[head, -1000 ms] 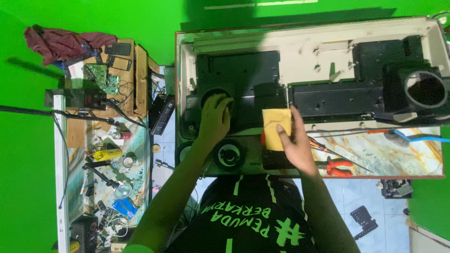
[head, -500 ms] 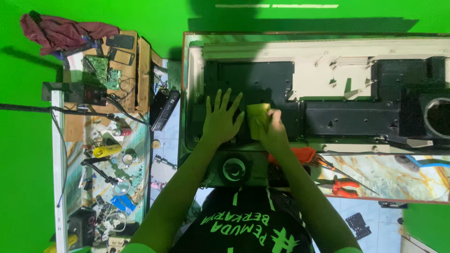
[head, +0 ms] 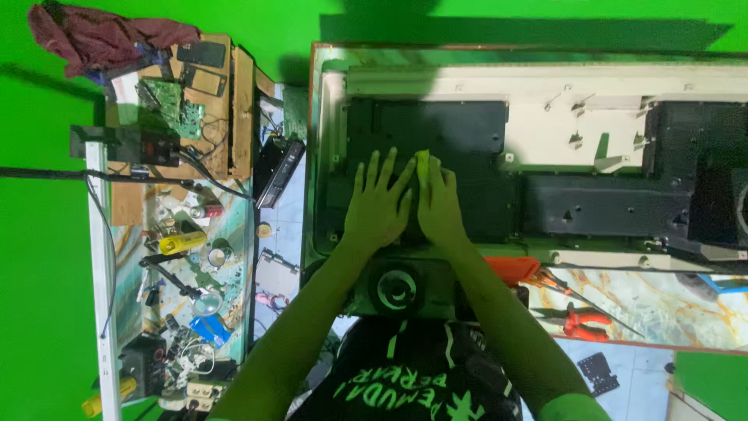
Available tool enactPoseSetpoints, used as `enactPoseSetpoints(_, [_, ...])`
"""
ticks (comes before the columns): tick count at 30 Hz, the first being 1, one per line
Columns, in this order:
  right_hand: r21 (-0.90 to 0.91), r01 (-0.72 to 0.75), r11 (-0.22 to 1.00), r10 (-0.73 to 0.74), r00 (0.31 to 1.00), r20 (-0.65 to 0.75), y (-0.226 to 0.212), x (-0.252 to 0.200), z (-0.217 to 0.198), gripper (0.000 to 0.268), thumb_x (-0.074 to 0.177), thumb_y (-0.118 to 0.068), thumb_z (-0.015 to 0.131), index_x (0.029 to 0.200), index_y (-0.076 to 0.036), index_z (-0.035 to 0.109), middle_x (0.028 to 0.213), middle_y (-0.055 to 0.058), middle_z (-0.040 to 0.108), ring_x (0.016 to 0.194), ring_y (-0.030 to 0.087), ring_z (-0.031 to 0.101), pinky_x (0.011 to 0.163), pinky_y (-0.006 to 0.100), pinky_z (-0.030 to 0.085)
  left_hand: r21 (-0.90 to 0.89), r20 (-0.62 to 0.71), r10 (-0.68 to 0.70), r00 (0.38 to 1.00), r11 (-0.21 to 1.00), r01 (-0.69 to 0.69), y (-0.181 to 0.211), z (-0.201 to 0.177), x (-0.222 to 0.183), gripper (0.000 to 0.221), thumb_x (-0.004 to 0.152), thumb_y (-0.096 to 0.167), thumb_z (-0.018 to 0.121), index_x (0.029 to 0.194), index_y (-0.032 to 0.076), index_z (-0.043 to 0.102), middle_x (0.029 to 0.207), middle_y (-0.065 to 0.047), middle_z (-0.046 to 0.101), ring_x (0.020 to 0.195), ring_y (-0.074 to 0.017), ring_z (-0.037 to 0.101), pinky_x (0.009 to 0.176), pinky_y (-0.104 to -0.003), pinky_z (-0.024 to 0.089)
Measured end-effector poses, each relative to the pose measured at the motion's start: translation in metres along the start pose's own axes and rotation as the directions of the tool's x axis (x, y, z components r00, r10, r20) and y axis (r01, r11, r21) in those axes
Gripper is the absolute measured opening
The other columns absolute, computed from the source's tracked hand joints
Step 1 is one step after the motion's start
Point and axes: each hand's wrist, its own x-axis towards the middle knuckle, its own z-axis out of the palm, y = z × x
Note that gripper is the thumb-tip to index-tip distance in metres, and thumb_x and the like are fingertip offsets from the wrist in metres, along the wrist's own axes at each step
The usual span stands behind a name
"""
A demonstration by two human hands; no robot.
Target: The person disassembles and repairs an electronic keyboard instrument chassis on a workbench, using screwdrivers to remove internal panels, unhooking wires, and cleaning the interior surfaces with a sponge.
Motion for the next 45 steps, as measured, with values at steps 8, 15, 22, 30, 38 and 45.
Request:
enactPoseSetpoints(8, [-0.107,-0.065,0.992,0.076,0.992,0.105,-0.005,-0.068,-0.007,0.049,0.106,-0.014,0.044,0.154,-0.005,0.042,0.148,0.027,0.049,0.128,0.046,0.056,0.104,0.049,0.048,-0.01,0.017,0.01,1.0,1.0,-0.01,0.001,0.008,0.0,0.063,0.101,0.035,0.048,0.158,0.01,0.038,0.165,-0.022,0.029,0.152,-0.0449,0.025,0.123,-0.058,0.02])
enactPoseSetpoints(15, [-0.032,0.277,0.96,-0.278,0.96,-0.043,0.016,0.003,0.001,0.045,0.107,-0.006,0.048,0.152,0.002,0.042,0.144,0.027,0.057,0.132,0.045,0.056,0.112,0.047,0.046,-0.161,-0.102,0.028,0.994,0.986,-0.044,0.0,0.016,-0.006,0.04,0.098,0.025,0.057,0.13,0.001,0.062,0.139,-0.019,0.061,0.134,-0.038,0.055,0.112,-0.049,0.045])
enactPoseSetpoints(22, [-0.153,-0.124,0.98,0.168,0.934,0.315,0.01,-0.025,-0.024,0.047,0.088,-0.007,0.059,0.134,0.003,0.057,0.121,0.028,0.067,0.113,0.042,0.065,0.097,0.047,0.049,-0.142,0.044,-0.059,0.997,0.988,0.064,0.005,0.011,0.002,0.032,0.102,0.033,0.056,0.088,0.006,0.067,0.079,-0.018,0.07,0.066,-0.0375,0.069,0.058,-0.048,0.054])
enactPoseSetpoints(30, [-0.087,0.275,0.958,-0.282,0.955,-0.092,0.03,0.042,-0.006,0.038,0.091,-0.005,0.064,0.127,0.008,0.061,0.114,0.032,0.068,0.105,0.048,0.065,0.087,0.049,0.054,-0.276,0.244,0.056,0.968,0.961,0.015,0.0,0.008,-0.002,0.038,0.105,0.033,0.049,0.083,0.008,0.067,0.051,-0.012,0.064,0.047,-0.0332,0.065,0.052,-0.045,0.054])
enactPoseSetpoints(38, [-0.263,0.129,0.956,0.022,0.863,0.504,0.056,-0.014,-0.029,0.046,0.076,-0.015,0.07,0.119,0.001,0.064,0.091,0.026,0.07,0.083,0.046,0.067,0.071,0.051,0.054,-0.187,0.139,-0.058,0.989,0.979,0.084,0.001,0.011,0.003,0.037,0.105,0.029,0.05,0.079,0.007,0.065,0.054,-0.013,0.064,0.049,-0.0358,0.064,0.051,-0.048,0.052])
enactPoseSetpoints(45, [-0.063,-0.188,0.98,0.197,0.891,0.41,0.108,0.026,-0.036,0.032,0.1,-0.02,0.051,0.12,-0.002,0.069,0.097,0.021,0.069,0.084,0.037,0.07,0.076,0.043,0.057,-0.113,-0.091,0.011,0.996,0.993,-0.022,0.0,0.018,-0.004,0.032,0.102,0.028,0.059,0.075,0.01,0.064,0.06,-0.015,0.062,0.052,-0.0354,0.062,0.051,-0.049,0.049])
